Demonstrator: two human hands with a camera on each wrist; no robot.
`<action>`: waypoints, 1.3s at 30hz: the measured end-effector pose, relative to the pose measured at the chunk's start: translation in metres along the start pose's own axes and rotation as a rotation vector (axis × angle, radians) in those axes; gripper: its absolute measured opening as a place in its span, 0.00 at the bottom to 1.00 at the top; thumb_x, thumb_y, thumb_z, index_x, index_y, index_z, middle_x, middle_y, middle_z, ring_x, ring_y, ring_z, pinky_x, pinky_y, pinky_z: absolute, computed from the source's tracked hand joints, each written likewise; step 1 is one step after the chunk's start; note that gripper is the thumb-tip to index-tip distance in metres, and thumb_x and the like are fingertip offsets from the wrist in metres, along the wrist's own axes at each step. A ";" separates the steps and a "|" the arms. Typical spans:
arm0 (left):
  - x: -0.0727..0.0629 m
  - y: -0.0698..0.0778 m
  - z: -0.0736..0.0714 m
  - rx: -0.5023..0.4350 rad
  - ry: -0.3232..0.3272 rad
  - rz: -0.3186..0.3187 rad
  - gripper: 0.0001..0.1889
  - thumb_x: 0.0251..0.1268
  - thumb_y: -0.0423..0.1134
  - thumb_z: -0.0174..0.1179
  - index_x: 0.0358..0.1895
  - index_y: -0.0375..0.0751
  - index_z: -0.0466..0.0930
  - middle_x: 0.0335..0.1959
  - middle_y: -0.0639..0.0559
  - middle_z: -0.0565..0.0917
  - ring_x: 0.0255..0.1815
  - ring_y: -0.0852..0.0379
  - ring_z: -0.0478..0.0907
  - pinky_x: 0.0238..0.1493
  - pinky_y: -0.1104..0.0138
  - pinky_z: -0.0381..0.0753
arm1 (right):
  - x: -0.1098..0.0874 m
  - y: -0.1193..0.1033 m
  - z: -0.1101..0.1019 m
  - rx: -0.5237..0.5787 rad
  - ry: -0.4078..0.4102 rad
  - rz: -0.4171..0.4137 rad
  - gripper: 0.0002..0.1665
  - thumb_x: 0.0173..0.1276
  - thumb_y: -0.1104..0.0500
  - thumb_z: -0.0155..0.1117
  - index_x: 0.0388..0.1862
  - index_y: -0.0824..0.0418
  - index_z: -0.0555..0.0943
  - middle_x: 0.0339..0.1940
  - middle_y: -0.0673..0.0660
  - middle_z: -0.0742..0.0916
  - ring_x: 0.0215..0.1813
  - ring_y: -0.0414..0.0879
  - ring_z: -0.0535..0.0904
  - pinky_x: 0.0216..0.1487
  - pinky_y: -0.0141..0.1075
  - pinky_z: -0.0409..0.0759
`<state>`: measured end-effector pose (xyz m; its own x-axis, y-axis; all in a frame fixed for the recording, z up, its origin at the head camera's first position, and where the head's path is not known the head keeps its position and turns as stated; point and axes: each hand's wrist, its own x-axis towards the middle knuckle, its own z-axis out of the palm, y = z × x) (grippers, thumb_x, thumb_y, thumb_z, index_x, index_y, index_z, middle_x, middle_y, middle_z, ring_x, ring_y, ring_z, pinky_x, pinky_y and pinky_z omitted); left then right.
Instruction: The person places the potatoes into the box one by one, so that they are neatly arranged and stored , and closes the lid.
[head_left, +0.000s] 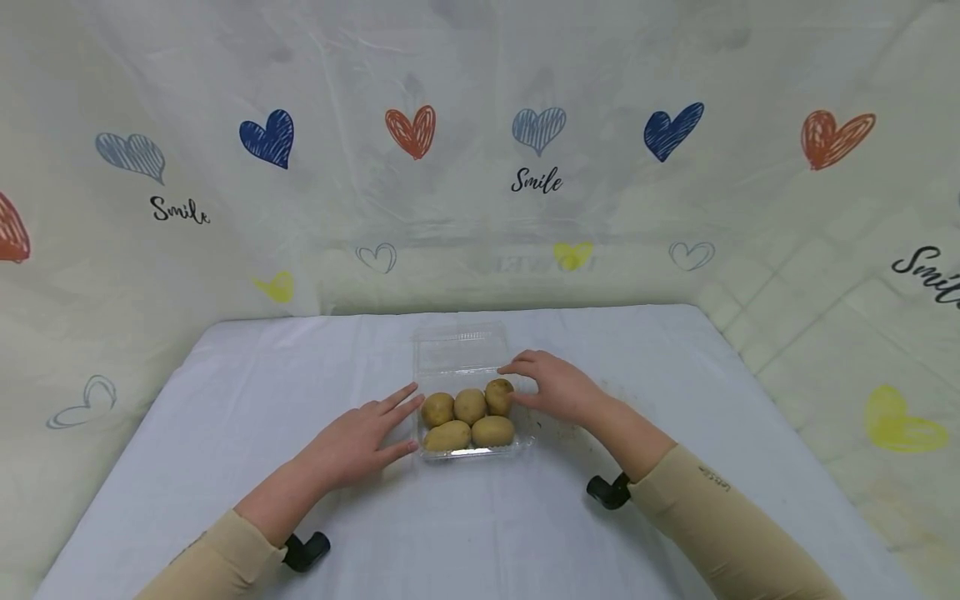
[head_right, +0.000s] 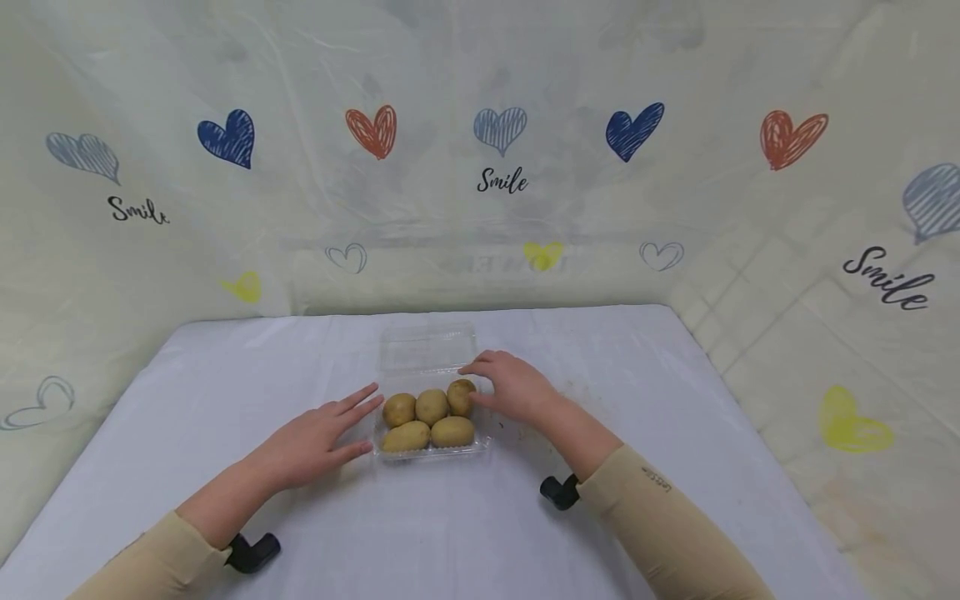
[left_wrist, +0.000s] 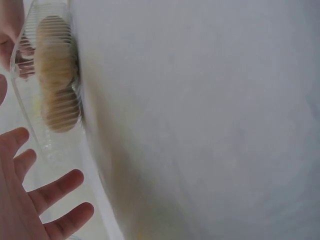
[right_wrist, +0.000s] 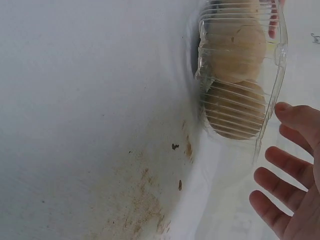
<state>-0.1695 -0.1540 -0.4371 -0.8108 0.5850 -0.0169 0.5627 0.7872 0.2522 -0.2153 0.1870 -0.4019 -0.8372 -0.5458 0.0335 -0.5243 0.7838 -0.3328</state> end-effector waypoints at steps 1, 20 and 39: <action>0.000 0.000 0.000 -0.004 0.001 -0.008 0.40 0.70 0.71 0.42 0.80 0.58 0.52 0.81 0.62 0.49 0.71 0.47 0.67 0.65 0.48 0.70 | 0.000 0.001 0.000 0.016 -0.002 0.016 0.24 0.69 0.51 0.67 0.63 0.54 0.80 0.60 0.53 0.81 0.64 0.52 0.75 0.64 0.48 0.73; 0.025 -0.012 -0.006 -0.391 -0.046 -0.320 0.41 0.69 0.64 0.54 0.80 0.54 0.51 0.76 0.49 0.59 0.63 0.50 0.73 0.59 0.49 0.75 | 0.004 0.017 -0.003 0.225 0.007 0.223 0.32 0.70 0.47 0.66 0.68 0.60 0.75 0.54 0.60 0.82 0.49 0.50 0.77 0.42 0.40 0.77; 0.061 -0.041 -0.006 -0.751 -0.162 -0.413 0.32 0.77 0.56 0.49 0.76 0.45 0.61 0.64 0.44 0.77 0.58 0.50 0.77 0.54 0.56 0.77 | 0.019 0.033 0.009 0.270 -0.070 0.282 0.34 0.70 0.42 0.64 0.66 0.63 0.77 0.51 0.58 0.83 0.51 0.52 0.77 0.49 0.45 0.78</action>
<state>-0.2432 -0.1518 -0.4431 -0.8618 0.3467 -0.3703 -0.0722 0.6386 0.7661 -0.2475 0.1996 -0.4208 -0.9249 -0.3468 -0.1560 -0.2082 0.8050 -0.5555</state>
